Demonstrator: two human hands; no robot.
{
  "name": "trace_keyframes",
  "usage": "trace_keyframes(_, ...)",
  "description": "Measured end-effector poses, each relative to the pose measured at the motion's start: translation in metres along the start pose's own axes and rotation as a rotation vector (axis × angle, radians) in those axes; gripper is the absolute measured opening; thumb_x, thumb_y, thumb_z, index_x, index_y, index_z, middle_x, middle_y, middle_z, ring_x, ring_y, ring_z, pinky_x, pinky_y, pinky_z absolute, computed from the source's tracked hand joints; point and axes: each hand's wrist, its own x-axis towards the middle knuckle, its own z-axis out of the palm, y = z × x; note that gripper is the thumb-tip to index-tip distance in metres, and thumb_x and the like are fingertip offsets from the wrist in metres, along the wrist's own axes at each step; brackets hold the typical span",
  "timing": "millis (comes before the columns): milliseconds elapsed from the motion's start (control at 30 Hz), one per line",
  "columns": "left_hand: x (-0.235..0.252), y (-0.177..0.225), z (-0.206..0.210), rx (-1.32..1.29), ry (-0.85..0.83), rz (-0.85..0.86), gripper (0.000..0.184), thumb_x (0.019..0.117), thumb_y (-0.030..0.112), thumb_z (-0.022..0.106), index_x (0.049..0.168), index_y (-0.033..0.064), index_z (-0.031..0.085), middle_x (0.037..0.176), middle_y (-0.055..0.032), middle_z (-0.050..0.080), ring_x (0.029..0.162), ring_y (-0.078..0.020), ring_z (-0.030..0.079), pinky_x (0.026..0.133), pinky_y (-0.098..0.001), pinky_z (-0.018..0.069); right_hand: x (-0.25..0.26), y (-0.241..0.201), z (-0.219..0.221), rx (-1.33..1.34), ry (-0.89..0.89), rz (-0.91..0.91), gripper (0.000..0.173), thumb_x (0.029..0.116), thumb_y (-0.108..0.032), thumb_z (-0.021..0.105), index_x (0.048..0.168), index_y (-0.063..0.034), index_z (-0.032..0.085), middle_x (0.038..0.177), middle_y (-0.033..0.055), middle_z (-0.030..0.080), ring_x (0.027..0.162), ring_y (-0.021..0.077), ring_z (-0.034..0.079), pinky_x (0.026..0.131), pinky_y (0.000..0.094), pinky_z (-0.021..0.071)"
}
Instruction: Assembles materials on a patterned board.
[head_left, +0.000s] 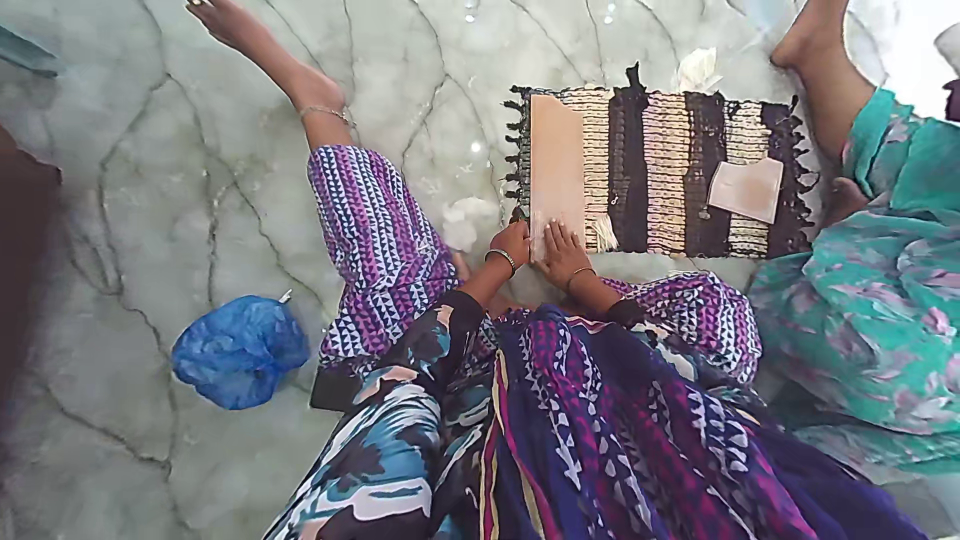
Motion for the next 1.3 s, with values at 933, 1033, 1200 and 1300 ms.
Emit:
trace_keyframes(933,0.002,-0.002,-0.02,0.146,-0.217,0.028,0.031,0.107,0.016,0.052,0.129,-0.0022,0.064,0.129,-0.0281,0.065,0.126,-0.0455,0.06,0.105,-0.066,0.0451,-0.016,-0.006,0.018,-0.052,0.021,0.062,0.089,0.1024,-0.059,0.046,0.165,-0.0033,0.016,0.17,0.0272,0.007,0.158,0.0451,0.007,0.123,0.0686,0.0095)
trace_keyframes(1033,-0.007,0.006,-0.026,0.234,-0.288,0.042,0.035,0.1086,0.019,0.049,0.134,-0.0013,0.062,0.136,-0.0275,0.062,0.132,-0.0448,0.057,0.11,-0.0649,0.0421,-0.035,-0.013,0.011,-0.035,-0.037,0.086,0.086,0.103,-0.059,0.045,0.164,-0.0053,0.02,0.17,0.0258,0.011,0.158,0.0439,0.011,0.121,0.072,0.007)
trace_keyframes(1200,-0.005,0.007,-0.022,0.303,-0.252,0.03,0.033,0.1074,0.019,0.051,0.132,0.0004,0.064,0.137,-0.0238,0.063,0.132,-0.0412,0.058,0.11,-0.0623,0.0434,-0.038,-0.029,-0.024,0.004,-0.072,0.158,0.074,0.1081,-0.056,0.035,0.163,-0.0066,0.027,0.171,0.0186,0.019,0.159,0.0377,0.014,0.124,0.0672,0.0015)
trace_keyframes(1300,-0.004,0.008,-0.02,0.293,-0.189,0.022,0.033,0.1076,0.018,0.05,0.132,0.0,0.064,0.138,-0.0221,0.063,0.132,-0.0382,0.058,0.109,-0.0594,0.0448,-0.023,-0.026,-0.021,0.053,-0.022,0.125,0.076,0.1082,-0.052,0.04,0.165,-0.0068,0.017,0.174,0.0162,0.006,0.161,0.0338,0.006,0.126,0.0635,0.0027)
